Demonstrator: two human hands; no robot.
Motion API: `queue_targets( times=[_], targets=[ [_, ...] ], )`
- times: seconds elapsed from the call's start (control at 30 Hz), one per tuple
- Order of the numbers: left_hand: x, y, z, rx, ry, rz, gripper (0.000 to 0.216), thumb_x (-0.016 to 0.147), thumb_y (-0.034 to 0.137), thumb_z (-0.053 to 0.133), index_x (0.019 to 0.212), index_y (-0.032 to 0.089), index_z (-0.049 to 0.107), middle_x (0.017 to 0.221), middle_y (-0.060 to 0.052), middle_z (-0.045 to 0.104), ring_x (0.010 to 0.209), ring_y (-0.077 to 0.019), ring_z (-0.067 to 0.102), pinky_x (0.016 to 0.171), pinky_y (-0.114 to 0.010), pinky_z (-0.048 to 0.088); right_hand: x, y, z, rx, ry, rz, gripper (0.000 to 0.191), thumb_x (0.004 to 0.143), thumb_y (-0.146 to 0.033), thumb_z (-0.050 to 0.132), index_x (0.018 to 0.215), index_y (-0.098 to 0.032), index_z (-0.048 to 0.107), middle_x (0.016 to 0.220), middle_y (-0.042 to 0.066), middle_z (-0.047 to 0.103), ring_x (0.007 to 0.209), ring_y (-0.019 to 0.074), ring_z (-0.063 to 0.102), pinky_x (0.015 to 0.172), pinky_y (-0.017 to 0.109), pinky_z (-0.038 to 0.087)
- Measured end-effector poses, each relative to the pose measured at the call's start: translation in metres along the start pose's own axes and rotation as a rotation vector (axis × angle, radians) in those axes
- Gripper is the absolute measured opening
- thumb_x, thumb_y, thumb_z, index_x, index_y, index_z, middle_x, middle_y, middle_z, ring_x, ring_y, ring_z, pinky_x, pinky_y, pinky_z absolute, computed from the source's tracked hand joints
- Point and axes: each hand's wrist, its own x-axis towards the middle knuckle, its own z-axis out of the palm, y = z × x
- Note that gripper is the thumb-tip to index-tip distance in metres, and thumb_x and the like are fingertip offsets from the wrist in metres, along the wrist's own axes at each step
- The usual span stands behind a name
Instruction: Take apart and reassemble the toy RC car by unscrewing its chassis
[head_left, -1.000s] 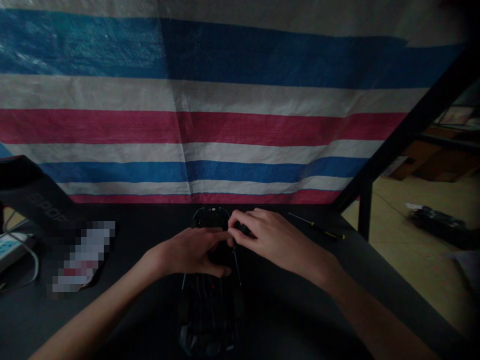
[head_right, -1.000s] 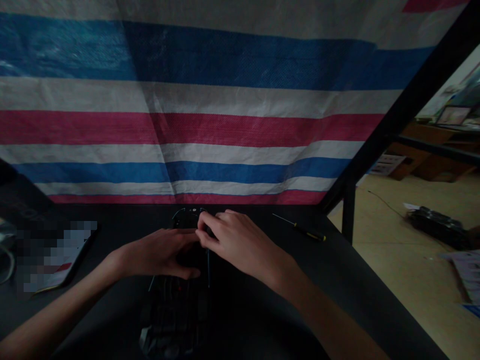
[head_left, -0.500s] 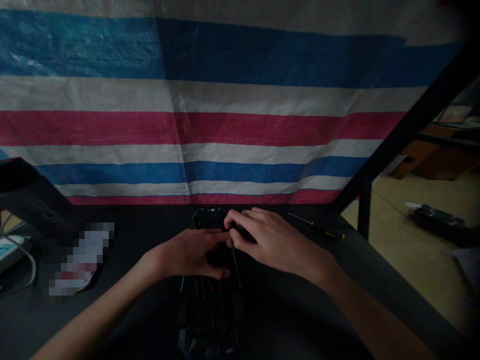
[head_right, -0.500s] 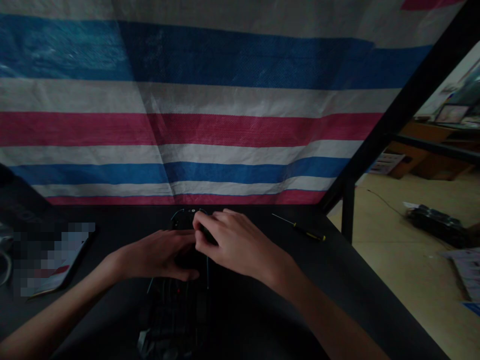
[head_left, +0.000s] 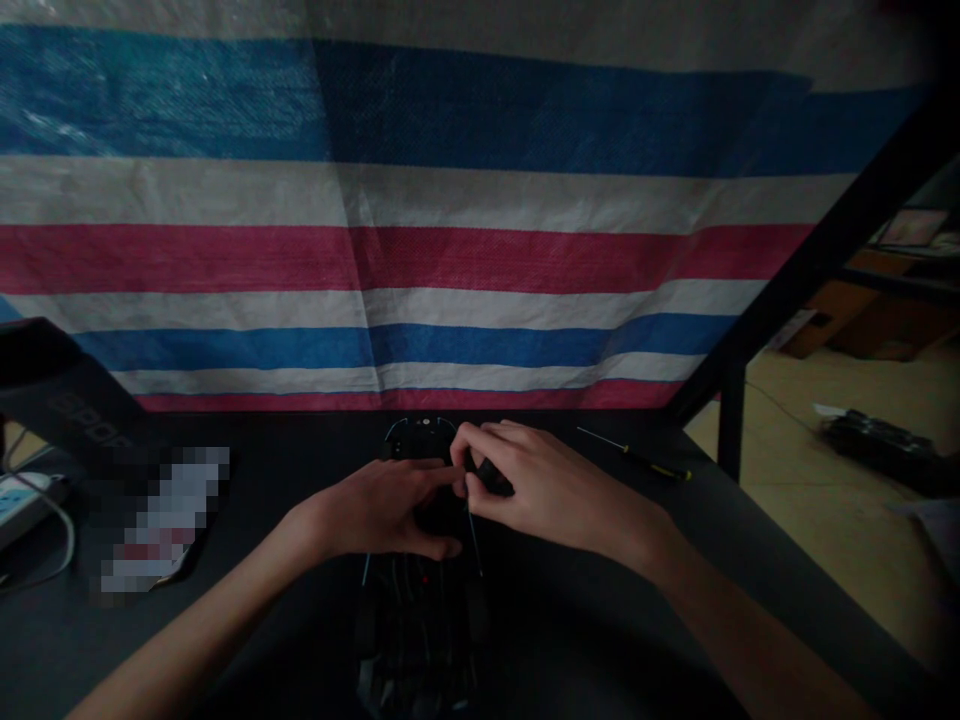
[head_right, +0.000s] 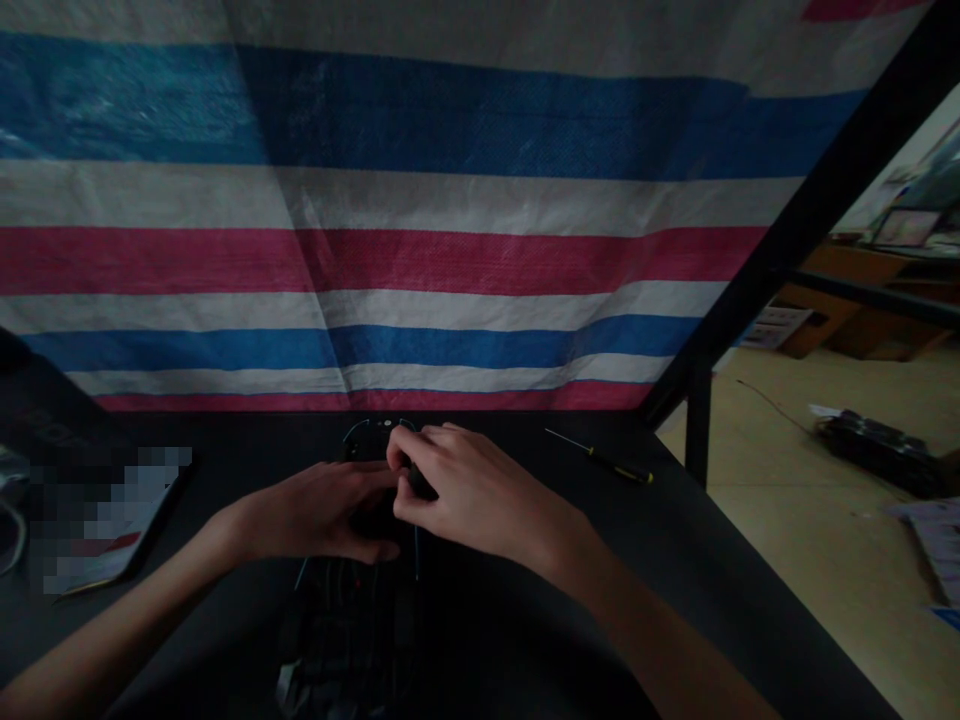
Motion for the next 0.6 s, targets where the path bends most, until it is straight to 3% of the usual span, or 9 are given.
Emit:
queue_targets(
  times=[0.07, 0.13, 0.23, 0.3, 0.4, 0.5, 0.6],
  targets=[
    [-0.0003, 0.0013, -0.0003, 0.006, -0.003, -0.016, 0.05, 0.087, 0.046, 0.076, 0.129, 0.02, 0.067, 0.136, -0.01, 0.069, 0.11, -0.0276, 0.071, 0.092, -0.036, 0.053, -0.0006, 0.0008, 0.0014, -0.068, 0.029, 0.038, 0.007, 0.099, -0.031, 0.063, 0.099, -0.025, 0.067, 0.089, 0.0, 0.072, 0.084, 0.0177, 0.067, 0.078, 0.032, 0.044],
    [-0.0005, 0.0011, 0.0003, 0.018, -0.002, -0.039, 0.05, 0.087, 0.047, 0.077, 0.128, 0.019, 0.068, 0.132, -0.01, 0.071, 0.107, -0.0281, 0.072, 0.091, -0.037, 0.054, -0.0013, 0.0006, 0.0017, -0.1, 0.012, 0.068, 0.019, 0.103, -0.04, 0.06, 0.094, -0.025, 0.068, 0.078, -0.002, 0.069, 0.075, 0.0171, 0.064, 0.073, 0.032, 0.042],
    [-0.0006, -0.0006, 0.0017, 0.017, 0.014, -0.024, 0.052, 0.087, 0.046, 0.077, 0.13, 0.02, 0.067, 0.134, -0.01, 0.071, 0.113, -0.0291, 0.071, 0.096, -0.038, 0.053, -0.0017, -0.0019, -0.0002, -0.022, -0.034, 0.006, 0.004, 0.1, -0.025, 0.062, 0.099, -0.025, 0.066, 0.087, -0.002, 0.071, 0.082, 0.0157, 0.065, 0.076, 0.029, 0.043],
    [-0.0006, -0.0008, 0.0018, 0.017, 0.022, 0.001, 0.053, 0.087, 0.045, 0.077, 0.132, 0.021, 0.065, 0.14, -0.008, 0.068, 0.12, -0.0291, 0.069, 0.099, -0.037, 0.052, -0.0016, -0.0033, -0.0012, -0.01, -0.019, -0.026, 0.014, 0.092, -0.015, 0.065, 0.103, -0.024, 0.064, 0.099, 0.0, 0.073, 0.093, 0.0167, 0.066, 0.084, 0.03, 0.045],
    [-0.0006, 0.0013, 0.0006, 0.028, 0.005, -0.018, 0.051, 0.088, 0.045, 0.077, 0.131, 0.022, 0.065, 0.137, -0.007, 0.069, 0.113, -0.0272, 0.071, 0.092, -0.034, 0.053, -0.0008, -0.0018, 0.0002, -0.103, 0.034, 0.052, 0.008, 0.097, -0.023, 0.063, 0.105, -0.024, 0.065, 0.097, 0.001, 0.074, 0.09, 0.0196, 0.068, 0.081, 0.033, 0.045],
    [-0.0004, 0.0038, -0.0004, 0.033, -0.009, -0.056, 0.051, 0.087, 0.047, 0.077, 0.13, 0.021, 0.065, 0.133, -0.008, 0.07, 0.105, -0.0258, 0.072, 0.087, -0.033, 0.052, -0.0007, 0.0024, 0.0014, -0.128, 0.019, 0.11, 0.021, 0.108, -0.036, 0.05, 0.101, -0.025, 0.066, 0.083, 0.001, 0.073, 0.076, 0.019, 0.068, 0.071, 0.033, 0.043],
    [-0.0002, 0.004, -0.0008, 0.023, -0.004, -0.041, 0.053, 0.087, 0.047, 0.077, 0.132, 0.022, 0.064, 0.136, -0.008, 0.069, 0.107, -0.026, 0.071, 0.086, -0.033, 0.051, -0.002, 0.0042, -0.0011, -0.012, -0.023, 0.024, 0.009, 0.103, -0.025, 0.055, 0.105, -0.025, 0.064, 0.095, 0.0, 0.075, 0.089, 0.0183, 0.07, 0.08, 0.032, 0.046]
  ],
)
